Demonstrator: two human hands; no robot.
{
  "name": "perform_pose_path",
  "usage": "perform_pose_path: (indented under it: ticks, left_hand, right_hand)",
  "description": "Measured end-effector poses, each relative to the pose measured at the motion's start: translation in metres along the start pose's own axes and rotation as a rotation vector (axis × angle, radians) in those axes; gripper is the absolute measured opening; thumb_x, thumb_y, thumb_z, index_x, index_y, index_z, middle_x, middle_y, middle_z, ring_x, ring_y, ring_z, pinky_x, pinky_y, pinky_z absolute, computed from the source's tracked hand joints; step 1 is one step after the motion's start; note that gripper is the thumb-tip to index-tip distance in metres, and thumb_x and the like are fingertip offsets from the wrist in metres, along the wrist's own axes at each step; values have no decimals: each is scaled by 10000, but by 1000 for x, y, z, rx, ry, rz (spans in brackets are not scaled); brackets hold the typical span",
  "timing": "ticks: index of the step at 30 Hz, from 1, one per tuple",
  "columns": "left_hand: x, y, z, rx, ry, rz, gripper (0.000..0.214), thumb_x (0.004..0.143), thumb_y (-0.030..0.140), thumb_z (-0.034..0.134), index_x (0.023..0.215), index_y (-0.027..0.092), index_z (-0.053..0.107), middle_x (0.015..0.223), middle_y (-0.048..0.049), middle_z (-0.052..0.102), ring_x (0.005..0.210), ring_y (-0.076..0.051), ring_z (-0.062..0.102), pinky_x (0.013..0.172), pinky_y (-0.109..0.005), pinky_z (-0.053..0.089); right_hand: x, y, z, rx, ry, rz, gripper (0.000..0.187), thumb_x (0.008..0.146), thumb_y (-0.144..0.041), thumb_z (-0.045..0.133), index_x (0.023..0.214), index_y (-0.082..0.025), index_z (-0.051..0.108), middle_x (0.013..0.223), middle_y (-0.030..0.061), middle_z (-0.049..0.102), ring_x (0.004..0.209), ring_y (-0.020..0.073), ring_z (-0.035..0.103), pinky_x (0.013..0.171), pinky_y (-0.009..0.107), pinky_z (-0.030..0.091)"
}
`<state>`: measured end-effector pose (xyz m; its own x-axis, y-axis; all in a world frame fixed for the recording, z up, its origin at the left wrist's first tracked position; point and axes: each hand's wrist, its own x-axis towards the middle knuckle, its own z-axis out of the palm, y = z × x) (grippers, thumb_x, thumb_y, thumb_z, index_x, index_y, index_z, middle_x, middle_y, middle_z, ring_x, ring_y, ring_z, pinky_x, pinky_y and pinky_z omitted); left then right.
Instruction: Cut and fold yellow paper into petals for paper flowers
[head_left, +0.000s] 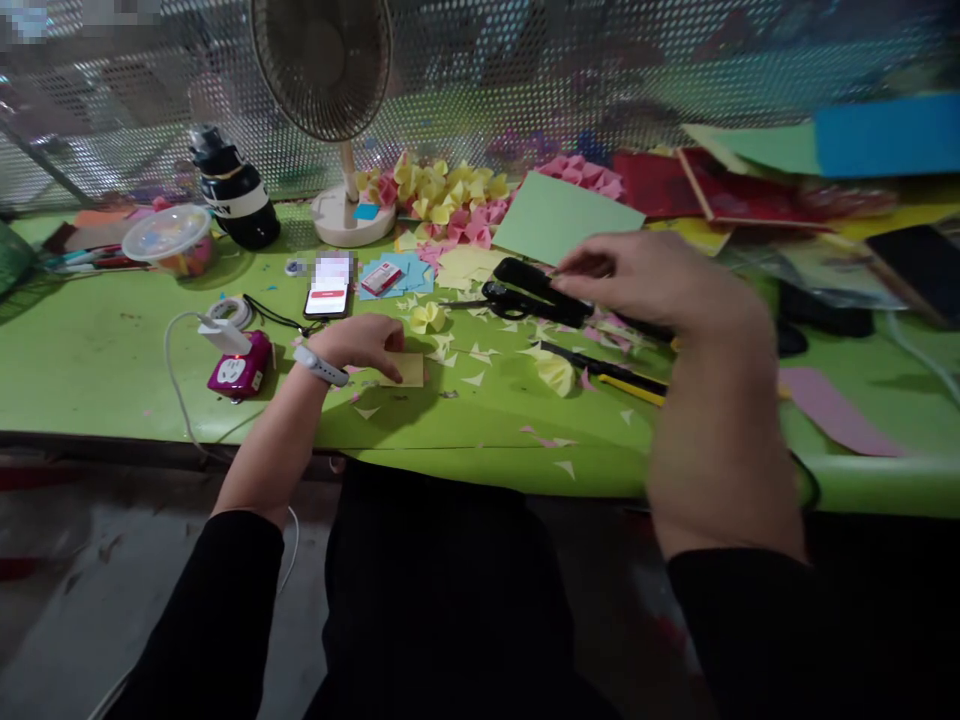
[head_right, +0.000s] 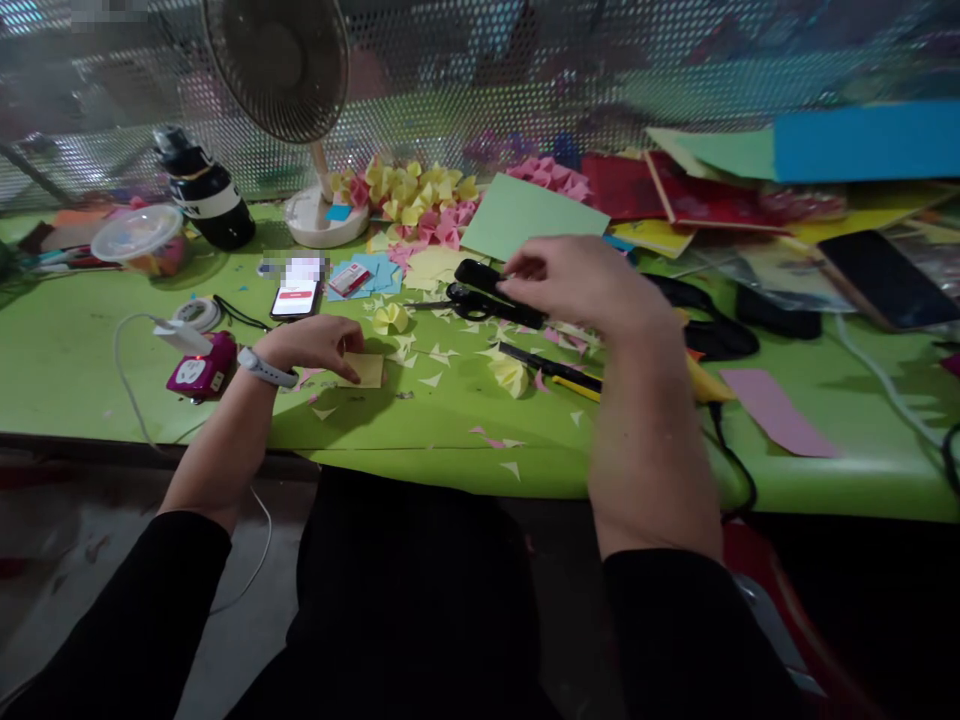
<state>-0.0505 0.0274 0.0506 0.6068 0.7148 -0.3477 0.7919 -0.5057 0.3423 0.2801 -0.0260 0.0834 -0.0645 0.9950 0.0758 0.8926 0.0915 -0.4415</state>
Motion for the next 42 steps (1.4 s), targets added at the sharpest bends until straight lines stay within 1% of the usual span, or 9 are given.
perform_pose_path:
  ticks: [6, 12, 19, 23, 28, 31, 34, 37, 42]
  left_hand:
    - [4, 0, 3, -51, 14, 40, 364, 576, 349, 839, 817, 167, 636, 791, -15, 631, 707, -158, 536, 650, -273, 350]
    - [3, -4, 4, -459, -7, 114, 284, 703, 263, 792, 798, 179, 538, 659, 10, 590, 590, -113, 558, 571, -248, 410]
    - [15, -8, 4, -637, 181, 150, 190, 803, 294, 729, 862, 138, 638, 756, -29, 632, 633, -94, 591, 592, -235, 490]
    - [18, -9, 7, -609, 235, 200, 203, 816, 320, 720, 824, 130, 648, 719, -25, 615, 624, -94, 589, 589, -236, 486]
    - [21, -12, 10, -651, 217, 200, 229, 822, 358, 720, 790, 149, 632, 706, -21, 605, 641, -105, 613, 626, -254, 513]
    - [23, -12, 11, -640, 220, 203, 241, 827, 363, 719, 768, 152, 619, 686, -10, 585, 629, -96, 608, 617, -241, 513]
    - [24, -11, 13, -632, 223, 186, 213, 833, 339, 709, 786, 148, 629, 688, -9, 590, 620, -88, 586, 608, -234, 513]
    - [24, -10, 13, -638, 215, 171, 206, 830, 337, 707, 804, 145, 636, 709, -11, 600, 629, -92, 578, 620, -247, 526]
    - [24, -10, 13, -629, 226, 192, 262, 828, 387, 709, 777, 150, 612, 699, -3, 575, 637, -98, 575, 623, -250, 531]
  right_hand:
    - [-7, 29, -9, -64, -50, 89, 294, 807, -419, 668, 957, -170, 711, 900, 95, 744, 794, 229, 666, 693, 330, 464]
    - [6, 8, 24, -225, -127, -64, 245, 883, -352, 552, 983, -226, 737, 1027, 72, 756, 876, 241, 677, 691, 334, 475]
    - [41, -4, 48, -542, -92, -146, 287, 826, -261, 588, 1083, -198, 699, 1098, 132, 710, 911, 283, 638, 649, 350, 463]
    - [45, 8, 46, -463, 126, -83, 469, 826, -348, 622, 1246, -140, 606, 1214, 200, 638, 1068, 347, 598, 799, 415, 494]
    - [53, 43, 42, -431, -41, 20, 461, 838, -376, 601, 1235, -146, 651, 1185, 211, 683, 1049, 378, 629, 805, 437, 499]
    - [63, 61, 40, -332, 21, 32, 441, 864, -390, 566, 1230, -171, 680, 1176, 174, 717, 1046, 358, 654, 828, 425, 507]
    - [72, 68, 39, -301, -38, 63, 579, 800, -493, 659, 1277, -166, 664, 1174, 154, 731, 1004, 343, 672, 788, 396, 515]
    - [75, 67, 42, -266, -126, 53, 444, 787, -475, 682, 1121, -189, 737, 1090, 108, 761, 986, 322, 681, 777, 364, 502]
    - [78, 65, 48, -194, 38, 38, 443, 832, -443, 632, 1161, -158, 716, 1136, 145, 732, 1016, 321, 661, 824, 381, 489]
